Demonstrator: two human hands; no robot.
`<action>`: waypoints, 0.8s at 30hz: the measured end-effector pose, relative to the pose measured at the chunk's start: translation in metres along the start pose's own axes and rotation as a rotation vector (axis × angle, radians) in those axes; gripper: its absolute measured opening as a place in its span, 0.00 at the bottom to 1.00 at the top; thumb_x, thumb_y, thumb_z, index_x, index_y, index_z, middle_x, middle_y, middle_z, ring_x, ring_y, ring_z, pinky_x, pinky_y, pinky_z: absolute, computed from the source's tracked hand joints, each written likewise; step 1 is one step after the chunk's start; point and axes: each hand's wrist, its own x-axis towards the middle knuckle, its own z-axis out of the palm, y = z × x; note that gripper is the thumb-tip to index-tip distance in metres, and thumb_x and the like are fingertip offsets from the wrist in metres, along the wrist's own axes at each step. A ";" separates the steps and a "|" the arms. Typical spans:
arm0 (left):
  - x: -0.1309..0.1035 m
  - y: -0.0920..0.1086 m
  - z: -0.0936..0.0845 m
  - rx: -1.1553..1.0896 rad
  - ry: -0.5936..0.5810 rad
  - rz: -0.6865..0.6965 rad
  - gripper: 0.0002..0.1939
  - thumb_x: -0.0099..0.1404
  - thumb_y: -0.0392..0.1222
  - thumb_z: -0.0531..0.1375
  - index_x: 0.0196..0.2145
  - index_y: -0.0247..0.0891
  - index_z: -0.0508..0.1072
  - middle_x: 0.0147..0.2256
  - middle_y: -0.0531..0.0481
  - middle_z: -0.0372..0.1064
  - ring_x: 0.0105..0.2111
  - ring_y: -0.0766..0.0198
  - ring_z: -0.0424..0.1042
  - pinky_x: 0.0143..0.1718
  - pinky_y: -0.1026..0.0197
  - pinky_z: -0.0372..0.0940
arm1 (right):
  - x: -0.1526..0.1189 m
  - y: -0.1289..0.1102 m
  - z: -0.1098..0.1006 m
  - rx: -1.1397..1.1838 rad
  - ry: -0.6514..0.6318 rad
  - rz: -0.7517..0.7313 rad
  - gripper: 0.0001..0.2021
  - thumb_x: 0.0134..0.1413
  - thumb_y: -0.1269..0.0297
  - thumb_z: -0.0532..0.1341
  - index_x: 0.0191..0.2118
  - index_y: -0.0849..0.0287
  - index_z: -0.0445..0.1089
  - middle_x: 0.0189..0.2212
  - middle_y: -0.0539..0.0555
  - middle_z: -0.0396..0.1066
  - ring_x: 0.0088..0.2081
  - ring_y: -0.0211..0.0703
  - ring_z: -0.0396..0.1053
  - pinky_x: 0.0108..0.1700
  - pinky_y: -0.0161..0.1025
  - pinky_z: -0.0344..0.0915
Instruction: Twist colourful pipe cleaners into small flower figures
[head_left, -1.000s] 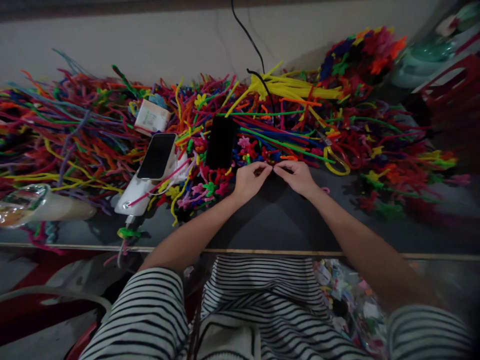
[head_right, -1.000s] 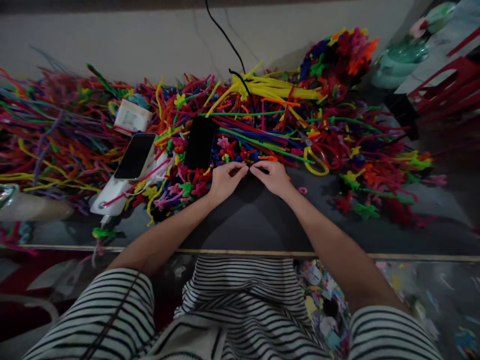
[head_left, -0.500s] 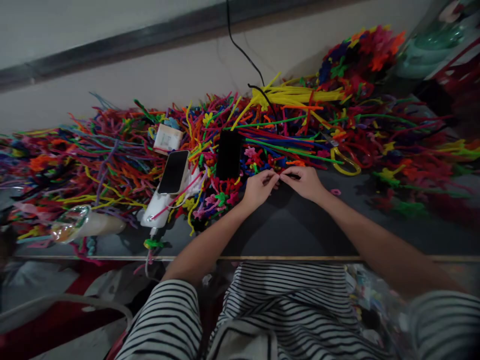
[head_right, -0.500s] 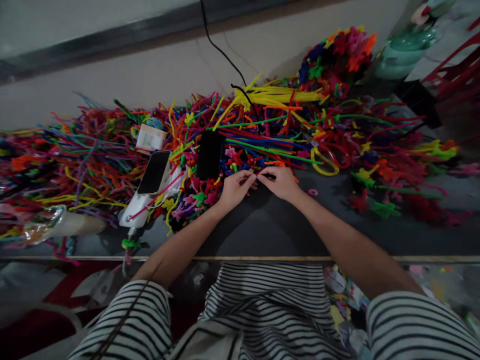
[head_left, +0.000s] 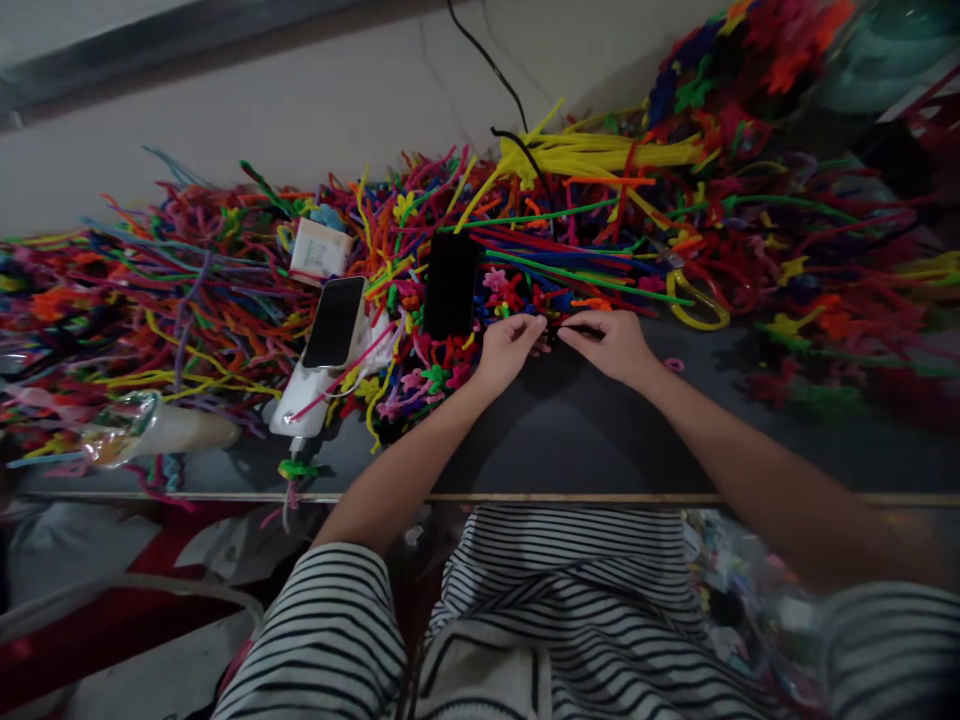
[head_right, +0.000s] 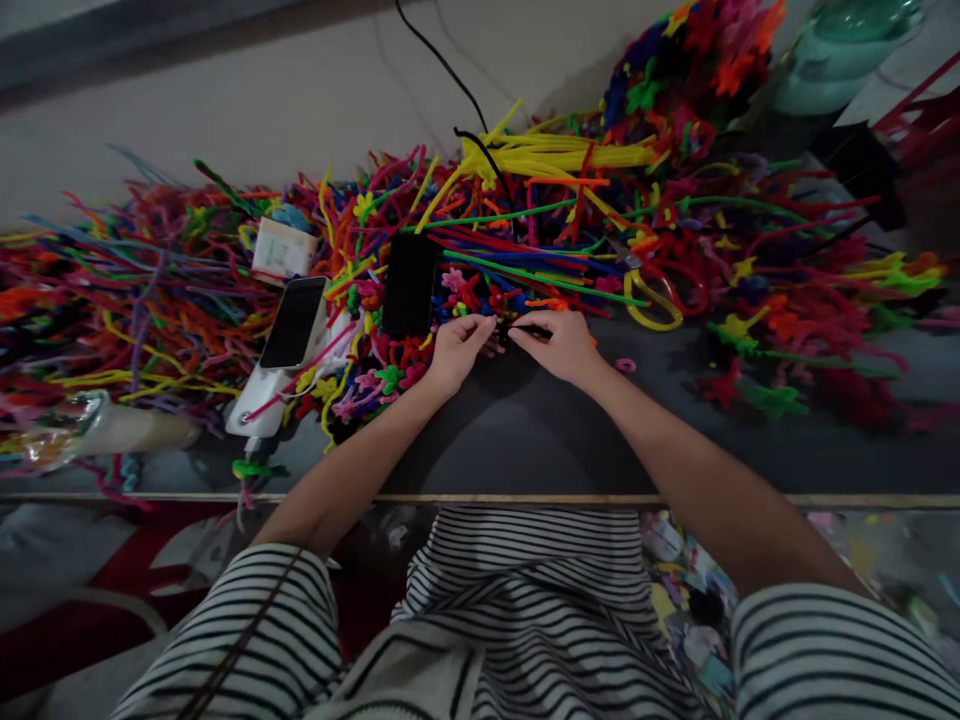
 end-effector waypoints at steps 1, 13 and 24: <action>0.001 0.000 -0.001 -0.009 -0.022 -0.004 0.21 0.59 0.58 0.67 0.31 0.34 0.75 0.24 0.53 0.73 0.23 0.69 0.75 0.24 0.69 0.66 | 0.000 0.001 0.000 0.005 0.012 0.005 0.11 0.54 0.57 0.64 0.34 0.58 0.81 0.29 0.53 0.80 0.28 0.42 0.73 0.34 0.40 0.66; -0.005 0.002 0.002 0.101 -0.013 0.048 0.17 0.56 0.46 0.71 0.41 0.37 0.73 0.26 0.56 0.72 0.25 0.69 0.74 0.26 0.69 0.65 | 0.000 0.005 0.001 -0.037 0.023 0.032 0.11 0.55 0.56 0.64 0.34 0.56 0.82 0.30 0.53 0.81 0.31 0.45 0.76 0.35 0.41 0.68; -0.006 0.005 0.009 0.085 0.023 0.089 0.08 0.59 0.42 0.68 0.34 0.36 0.77 0.21 0.58 0.66 0.17 0.76 0.61 0.21 0.69 0.57 | -0.007 0.001 -0.020 -0.517 -0.153 -0.131 0.19 0.63 0.71 0.51 0.53 0.55 0.74 0.45 0.57 0.79 0.42 0.50 0.76 0.39 0.41 0.68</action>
